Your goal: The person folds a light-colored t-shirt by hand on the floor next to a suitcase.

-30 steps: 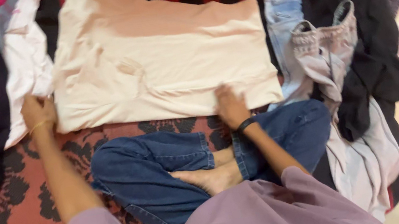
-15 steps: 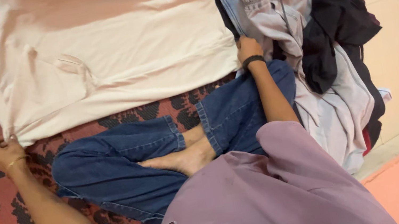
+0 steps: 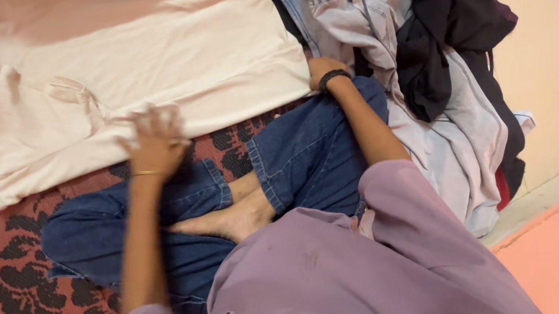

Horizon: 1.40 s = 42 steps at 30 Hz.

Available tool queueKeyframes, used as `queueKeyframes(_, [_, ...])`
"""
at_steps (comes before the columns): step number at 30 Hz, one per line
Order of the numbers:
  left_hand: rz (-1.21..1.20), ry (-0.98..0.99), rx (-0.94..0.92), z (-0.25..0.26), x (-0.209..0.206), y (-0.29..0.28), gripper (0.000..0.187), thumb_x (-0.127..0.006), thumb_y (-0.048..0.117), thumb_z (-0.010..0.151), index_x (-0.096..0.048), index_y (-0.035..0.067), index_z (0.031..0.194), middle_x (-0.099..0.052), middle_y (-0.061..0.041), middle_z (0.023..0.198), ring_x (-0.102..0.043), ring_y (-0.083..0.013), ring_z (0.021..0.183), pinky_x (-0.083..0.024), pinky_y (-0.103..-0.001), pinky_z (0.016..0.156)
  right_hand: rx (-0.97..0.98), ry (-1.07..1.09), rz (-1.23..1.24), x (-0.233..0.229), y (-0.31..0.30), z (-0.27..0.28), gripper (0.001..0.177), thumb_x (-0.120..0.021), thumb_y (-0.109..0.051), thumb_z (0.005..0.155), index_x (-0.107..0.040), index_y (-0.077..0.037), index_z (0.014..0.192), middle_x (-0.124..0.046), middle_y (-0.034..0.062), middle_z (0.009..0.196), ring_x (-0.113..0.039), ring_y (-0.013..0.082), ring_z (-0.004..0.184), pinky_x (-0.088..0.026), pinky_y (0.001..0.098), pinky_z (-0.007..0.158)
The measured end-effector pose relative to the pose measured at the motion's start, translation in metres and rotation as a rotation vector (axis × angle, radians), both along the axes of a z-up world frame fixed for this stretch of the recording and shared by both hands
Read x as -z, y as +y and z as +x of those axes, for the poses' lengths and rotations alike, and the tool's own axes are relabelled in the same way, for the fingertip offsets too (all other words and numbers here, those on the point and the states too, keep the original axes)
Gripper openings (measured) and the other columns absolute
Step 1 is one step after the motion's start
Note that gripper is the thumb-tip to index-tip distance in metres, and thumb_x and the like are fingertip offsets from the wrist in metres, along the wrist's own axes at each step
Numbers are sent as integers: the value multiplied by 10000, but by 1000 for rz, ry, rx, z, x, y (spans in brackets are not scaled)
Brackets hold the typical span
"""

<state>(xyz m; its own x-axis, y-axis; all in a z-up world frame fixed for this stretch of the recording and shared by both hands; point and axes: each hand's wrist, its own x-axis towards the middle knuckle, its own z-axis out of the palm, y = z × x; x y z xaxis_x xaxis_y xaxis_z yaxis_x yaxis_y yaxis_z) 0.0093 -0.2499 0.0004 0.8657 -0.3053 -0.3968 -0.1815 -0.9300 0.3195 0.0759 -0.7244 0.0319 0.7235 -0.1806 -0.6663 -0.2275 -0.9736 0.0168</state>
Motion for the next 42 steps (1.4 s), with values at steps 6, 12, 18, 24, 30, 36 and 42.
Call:
queueKeyframes(6, [17,-113,-12,-29,-26,-53,916,-566,660,833,-129,445,1609,-14,-142,1715,42,-444,1555,-46,-869,1041,12,-194,188,7,-12,4,458,-738,-213,801,-668,-1,1202,-709,235,1192,-671,392,1139,-541,470,979])
queueKeyframes(12, [-68,-283,219,-14,-11,-147,779,-511,606,947,-190,401,1627,-75,-110,1727,-36,-339,1583,-57,-874,1055,-3,-825,563,62,10,88,599,-802,-263,825,-584,24,1303,-673,270,1202,-652,429,1090,-520,468,946])
queueKeyframes(18, [-124,-396,118,-9,7,-201,747,-577,454,925,-306,377,1617,-194,-85,1719,-161,-271,1590,-108,-770,1156,141,-673,396,73,46,173,590,-830,-328,777,-615,-1,1218,-685,257,1161,-642,419,1107,-514,479,955])
queueKeyframes(24, [-172,-433,89,-3,3,-200,754,-602,479,880,-325,411,1578,-242,-44,1686,-202,-225,1555,-125,-724,1171,152,-797,394,64,64,228,671,-855,-305,723,-604,13,1257,-670,272,1107,-653,434,1016,-526,491,864])
queueKeyframes(30, [-124,-427,96,-1,6,-201,783,-617,512,854,-319,437,1574,-237,-38,1689,-203,-218,1552,-108,-710,1174,267,-594,548,106,55,281,314,-835,-224,713,-792,-17,946,-749,165,896,-719,311,834,-564,418,787])
queueKeyframes(36, [-86,-386,114,-2,8,-201,775,-588,533,873,-289,445,1583,-213,-47,1697,-188,-218,1558,-93,-702,1180,677,-505,1282,124,32,288,300,-734,-166,835,-670,33,1050,-719,88,892,-671,187,787,-568,354,727])
queueKeyframes(42, [-67,-338,128,-1,10,-202,760,-570,546,883,-274,453,1577,-191,-41,1697,-165,-212,1555,-70,-700,1182,724,-410,1259,120,29,298,327,-672,-97,847,-593,25,1141,-683,140,998,-657,209,871,-557,320,769])
